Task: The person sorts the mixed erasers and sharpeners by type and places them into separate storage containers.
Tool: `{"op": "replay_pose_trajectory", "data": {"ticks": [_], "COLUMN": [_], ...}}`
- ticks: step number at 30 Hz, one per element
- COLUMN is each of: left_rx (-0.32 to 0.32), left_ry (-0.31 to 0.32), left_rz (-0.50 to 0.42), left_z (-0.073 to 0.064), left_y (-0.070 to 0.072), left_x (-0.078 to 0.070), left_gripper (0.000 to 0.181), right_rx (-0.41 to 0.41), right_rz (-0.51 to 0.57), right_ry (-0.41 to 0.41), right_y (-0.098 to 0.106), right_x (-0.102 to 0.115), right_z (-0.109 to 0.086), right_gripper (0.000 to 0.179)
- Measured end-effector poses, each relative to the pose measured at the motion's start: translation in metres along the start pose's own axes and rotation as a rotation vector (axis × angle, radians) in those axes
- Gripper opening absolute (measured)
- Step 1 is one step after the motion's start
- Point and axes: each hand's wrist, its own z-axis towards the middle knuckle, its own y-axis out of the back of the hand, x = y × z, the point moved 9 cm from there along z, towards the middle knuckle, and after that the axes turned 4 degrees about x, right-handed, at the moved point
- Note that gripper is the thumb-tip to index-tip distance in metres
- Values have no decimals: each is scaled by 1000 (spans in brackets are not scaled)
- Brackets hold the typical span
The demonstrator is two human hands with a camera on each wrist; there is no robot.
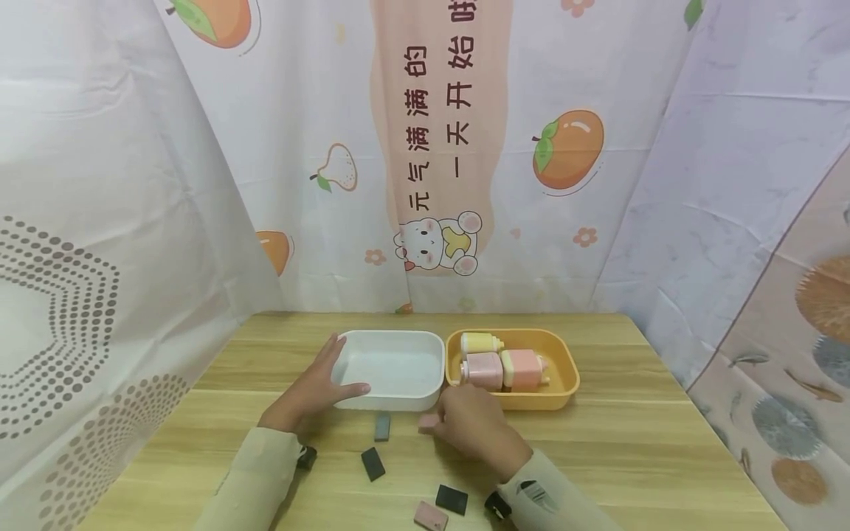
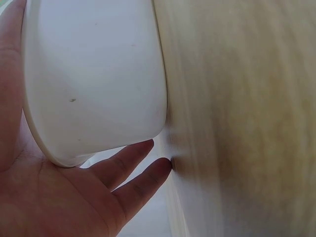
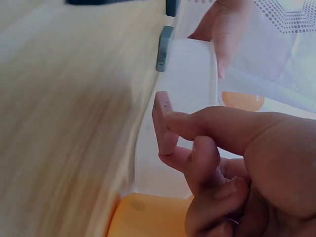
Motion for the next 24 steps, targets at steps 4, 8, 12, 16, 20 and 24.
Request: {"op": "replay_pose_trajectory", "data": {"ticks": [4, 8, 12, 16, 20, 24], "left_rx": [2, 3, 5, 7, 9, 8], "left_ry": [-2, 4, 10, 12, 15, 14], "left_rz": [2, 1, -3, -5, -10, -10], "left_z": [0, -1, -1, -1, -2, -1], "left_y": [0, 0, 0, 0, 0, 0], "left_x": [0, 1, 2, 1, 0, -1], "left_gripper": [128, 130, 130, 130, 129, 127], "right_rx": [-5, -21, -29, -35, -66, -101], "right_rz": [2, -1, -3, -8, -37, -71], "right_ry": [5, 19, 23, 39, 65, 75], "right_y": [5, 9, 11, 14, 18, 22], "right_x": [0, 2, 4, 8, 13, 16], "right_z": [0, 0, -1, -3, -5, -7], "right_gripper": [28, 25, 22, 18, 11, 5]}}
